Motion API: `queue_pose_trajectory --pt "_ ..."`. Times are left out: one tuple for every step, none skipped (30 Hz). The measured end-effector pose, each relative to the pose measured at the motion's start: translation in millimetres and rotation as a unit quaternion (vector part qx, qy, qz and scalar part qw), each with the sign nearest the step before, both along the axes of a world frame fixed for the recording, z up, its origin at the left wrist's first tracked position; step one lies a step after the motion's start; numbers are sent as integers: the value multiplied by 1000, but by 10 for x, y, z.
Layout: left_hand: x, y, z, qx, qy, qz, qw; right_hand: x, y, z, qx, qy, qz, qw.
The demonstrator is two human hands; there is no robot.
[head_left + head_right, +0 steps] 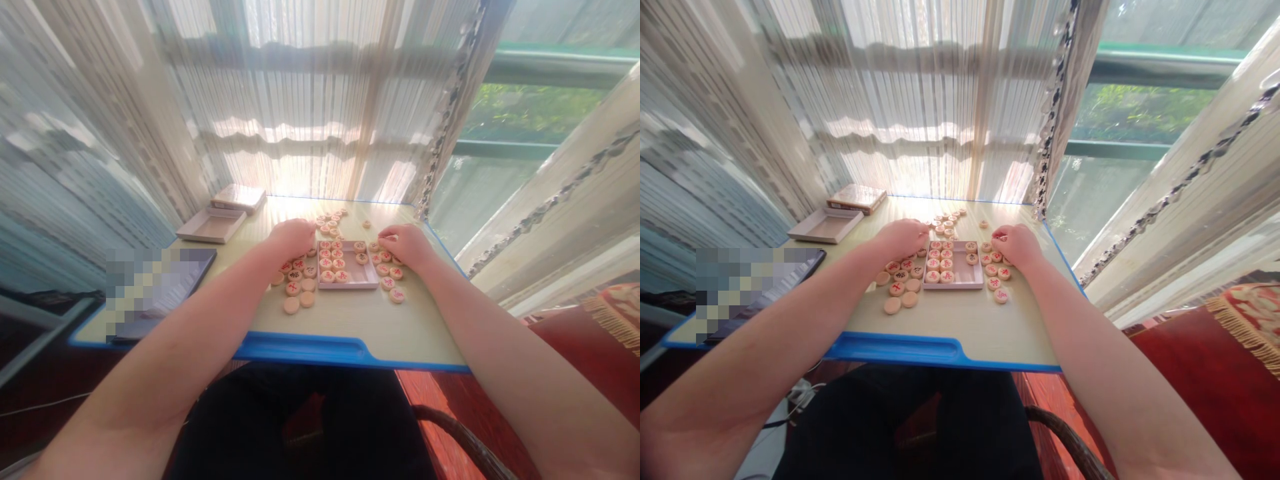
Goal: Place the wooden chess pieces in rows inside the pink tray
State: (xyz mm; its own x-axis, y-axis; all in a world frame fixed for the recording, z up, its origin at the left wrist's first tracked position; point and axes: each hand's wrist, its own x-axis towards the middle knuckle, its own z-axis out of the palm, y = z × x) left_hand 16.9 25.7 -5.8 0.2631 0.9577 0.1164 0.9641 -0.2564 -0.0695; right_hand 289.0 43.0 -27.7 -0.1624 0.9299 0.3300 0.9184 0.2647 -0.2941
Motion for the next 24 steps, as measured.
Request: queue_pose_trajectory --pt "-1 -1 2 -1 1 -1 1000 -4 -10 17 12 0 -4 1000" --pt "-1 -1 3 -1 2 -1 1000 -10 -23 37 26 2 -4 1000" --pt "-2 -1 4 0 3 -2 1000 -18 -42 59 40 9 -1 999" --pt "-3 -1 4 0 4 -3 1000 -28 -66 83 52 21 7 998" --pt "-4 0 4 0 5 -5 1000 -40 -96 108 59 35 19 997" --pt "-4 1 5 0 5 -6 1000 -54 -129 132 60 49 33 996" --pt "-3 1 5 -1 6 -7 1000 -71 -166 153 57 60 50 995" --pt "-3 2 5 -3 6 -7 1000 -88 -202 168 49 67 64 994" --pt "-1 3 5 -5 6 -7 1000 -106 -237 178 43 69 79 994" --pt "0 3 5 -7 6 -6 1000 -124 -269 181 39 68 95 992" --pt "1 4 4 -8 6 -4 1000 -141 -297 180 37 65 113 991" --pt "1 4 4 -10 5 -2 1000 -157 -319 176 38 61 130 989" --pt "0 5 3 -12 5 1 1000 -172 -337 171 39 57 144 987" --pt "-2 5 3 -13 6 2 1000 -186 -351 166 41 51 155 986" --pt "-4 6 2 -13 8 2 1000 -198 -362 165 42 44 164 985" --pt "-6 6 2 -13 12 0 1000 -208 -371 166 46 35 171 984" --pt "-8 5 3 -13 15 -1 1000 -217 -378 169 50 27 176 983" --pt "-10 4 4 -11 18 -3 1000 -224 -384 174 55 20 183 981" --pt "-10 3 5 -10 20 -5 1000 -229 -388 179 60 14 191 980" --pt "-11 1 7 -9 19 -6 1000 -234 -390 183 63 11 201 978" --pt "-10 0 8 -8 18 -5 1000 -237 -392 185 65 10 210 975" --pt "-9 -2 9 -8 15 -5 1000 -240 -392 186 66 11 219 973" --pt "-8 -2 10 -9 13 -6 1000 -243 -393 185 67 14 226 972" --pt "-7 -2 11 -10 12 -5 1000 -246 -395 184 67 17 231 971"
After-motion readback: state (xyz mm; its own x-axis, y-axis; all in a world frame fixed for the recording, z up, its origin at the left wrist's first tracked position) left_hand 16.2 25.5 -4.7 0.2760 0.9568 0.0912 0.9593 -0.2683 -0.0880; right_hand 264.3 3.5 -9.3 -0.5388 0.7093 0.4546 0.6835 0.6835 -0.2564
